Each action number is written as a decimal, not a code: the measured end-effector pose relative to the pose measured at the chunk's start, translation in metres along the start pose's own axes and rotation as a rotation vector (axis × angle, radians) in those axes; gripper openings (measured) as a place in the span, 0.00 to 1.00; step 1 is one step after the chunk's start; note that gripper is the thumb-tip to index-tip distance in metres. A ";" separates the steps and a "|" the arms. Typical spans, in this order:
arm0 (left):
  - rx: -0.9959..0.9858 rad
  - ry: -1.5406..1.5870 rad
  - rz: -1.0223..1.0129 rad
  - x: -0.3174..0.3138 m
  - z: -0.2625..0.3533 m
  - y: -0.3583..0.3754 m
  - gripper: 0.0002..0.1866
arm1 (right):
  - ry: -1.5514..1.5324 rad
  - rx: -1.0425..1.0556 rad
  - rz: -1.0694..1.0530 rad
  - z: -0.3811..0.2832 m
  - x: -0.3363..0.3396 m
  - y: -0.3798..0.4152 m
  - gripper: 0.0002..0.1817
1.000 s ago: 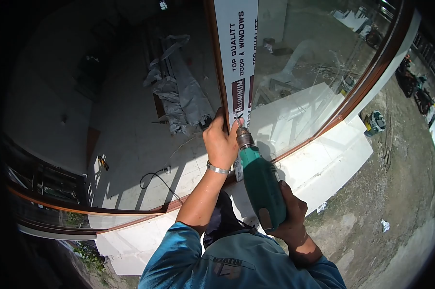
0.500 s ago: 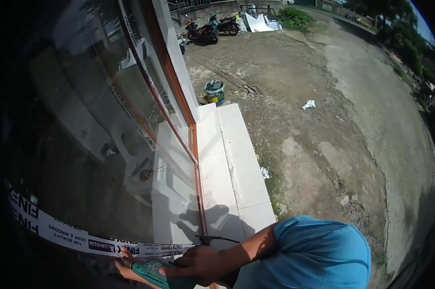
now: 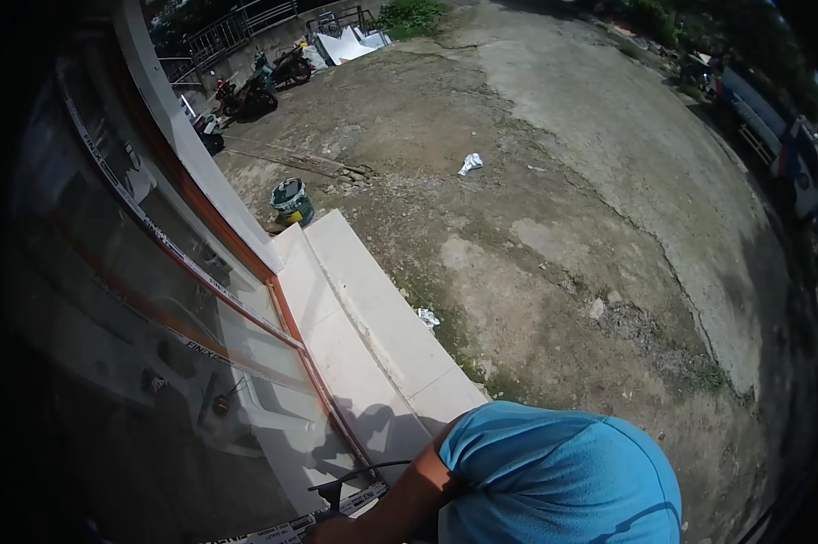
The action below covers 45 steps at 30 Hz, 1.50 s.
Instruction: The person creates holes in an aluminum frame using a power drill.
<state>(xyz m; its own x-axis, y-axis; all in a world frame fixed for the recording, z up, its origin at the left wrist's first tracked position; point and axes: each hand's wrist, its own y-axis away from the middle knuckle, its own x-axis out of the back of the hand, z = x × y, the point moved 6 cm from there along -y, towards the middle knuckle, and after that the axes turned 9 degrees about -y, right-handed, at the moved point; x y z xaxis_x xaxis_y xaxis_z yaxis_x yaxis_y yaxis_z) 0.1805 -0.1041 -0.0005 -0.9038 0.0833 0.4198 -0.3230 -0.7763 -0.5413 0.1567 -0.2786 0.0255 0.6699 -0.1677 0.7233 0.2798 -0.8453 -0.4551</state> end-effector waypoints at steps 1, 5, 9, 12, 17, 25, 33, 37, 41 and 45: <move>-0.022 0.031 -0.037 -0.015 0.008 0.000 0.16 | 0.016 -0.030 0.019 -0.002 0.009 -0.005 0.15; -0.092 0.121 -0.161 -0.058 0.033 0.003 0.16 | -0.134 -0.225 -0.167 0.009 0.017 -0.003 0.24; -0.139 0.154 -0.192 -0.056 0.036 -0.010 0.15 | -0.182 -0.202 0.004 0.014 0.026 0.001 0.27; -0.159 0.176 -0.206 -0.050 0.036 -0.014 0.14 | -0.226 -0.181 0.115 0.042 0.015 -0.034 0.31; -0.201 0.226 -0.205 -0.047 0.047 -0.022 0.13 | -0.278 -0.133 0.285 0.074 0.060 -0.049 0.36; -0.133 0.102 -0.079 0.040 0.029 -0.001 0.12 | -0.598 0.023 0.409 0.040 0.039 -0.006 0.46; 0.271 -0.203 0.500 0.158 -0.043 0.035 0.15 | -1.167 -0.436 0.314 0.085 0.059 0.027 0.47; 0.263 -0.418 0.524 0.169 -0.027 0.028 0.21 | -0.925 -0.438 0.259 0.106 0.037 0.048 0.46; 0.333 -0.482 0.473 0.176 -0.045 0.036 0.23 | -0.854 -0.383 0.351 0.121 0.019 0.049 0.46; 0.245 -0.347 0.538 0.169 -0.027 0.033 0.19 | -0.729 -0.340 0.402 0.105 0.014 0.034 0.50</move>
<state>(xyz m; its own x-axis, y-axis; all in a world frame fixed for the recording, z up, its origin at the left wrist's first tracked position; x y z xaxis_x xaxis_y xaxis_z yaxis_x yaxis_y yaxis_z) 0.0099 -0.0986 0.0326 -0.7653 -0.5271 0.3696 0.2561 -0.7760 -0.5764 0.2479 -0.2567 -0.0350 0.9760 -0.2170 -0.0195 -0.2105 -0.9162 -0.3409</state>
